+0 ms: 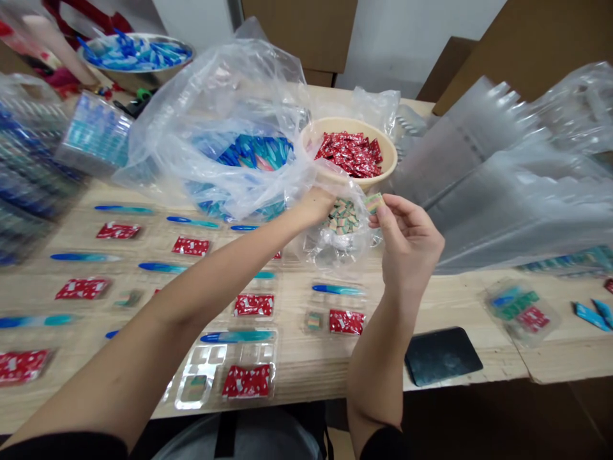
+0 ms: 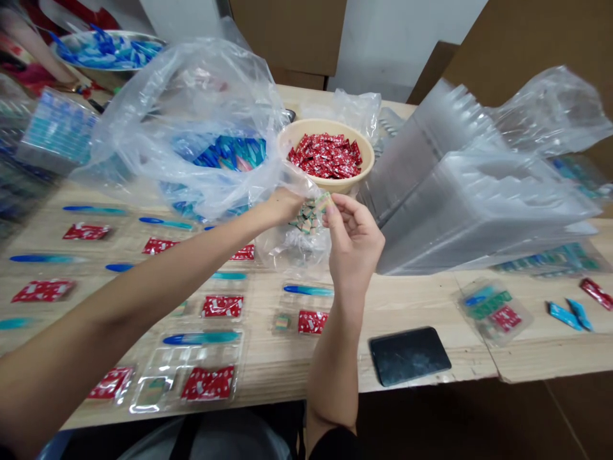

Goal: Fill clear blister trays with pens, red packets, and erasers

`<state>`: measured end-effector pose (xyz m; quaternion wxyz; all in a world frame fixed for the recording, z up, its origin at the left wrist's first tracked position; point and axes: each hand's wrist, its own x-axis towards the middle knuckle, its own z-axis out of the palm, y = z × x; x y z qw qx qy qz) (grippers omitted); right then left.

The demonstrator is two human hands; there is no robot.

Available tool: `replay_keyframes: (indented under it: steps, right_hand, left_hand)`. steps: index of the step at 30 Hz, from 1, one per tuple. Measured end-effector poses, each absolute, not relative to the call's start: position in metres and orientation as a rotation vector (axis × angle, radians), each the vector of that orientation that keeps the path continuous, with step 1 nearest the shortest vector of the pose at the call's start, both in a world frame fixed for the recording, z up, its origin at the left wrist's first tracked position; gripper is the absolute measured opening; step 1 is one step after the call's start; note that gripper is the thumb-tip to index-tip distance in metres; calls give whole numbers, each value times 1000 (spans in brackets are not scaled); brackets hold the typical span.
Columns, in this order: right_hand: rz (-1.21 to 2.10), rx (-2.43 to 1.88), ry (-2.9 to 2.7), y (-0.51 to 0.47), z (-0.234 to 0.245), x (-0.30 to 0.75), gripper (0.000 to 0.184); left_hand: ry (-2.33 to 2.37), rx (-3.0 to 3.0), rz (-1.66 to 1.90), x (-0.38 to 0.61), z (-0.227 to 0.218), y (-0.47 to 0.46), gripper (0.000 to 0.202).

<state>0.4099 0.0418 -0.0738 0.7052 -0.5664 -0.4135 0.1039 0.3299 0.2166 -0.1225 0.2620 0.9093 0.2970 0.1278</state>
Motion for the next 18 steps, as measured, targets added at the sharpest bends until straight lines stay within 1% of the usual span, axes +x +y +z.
replay_keyframes:
  steps: [5,9,11,14,18]
  right_hand:
    - [277,-1226,-909,43,-72,406,11]
    - [312,-1242,-907,41,-71,408,11]
    - [381,-1230,-938,39,-71,410,13]
    - [502,-1191,-1023,37,-69,410,14]
    - [578,-1131,-1111,37,-65,402,11]
  left_hand:
    - [867,2524,347,333,-110,205,32]
    - [651,2453,337,312,-87,180,25]
    - [567,2344,437,294,-73,165,19]
    - [560,2069,703,271,-56,147,18]
    - [554,1876,812,257,-42,134,18]
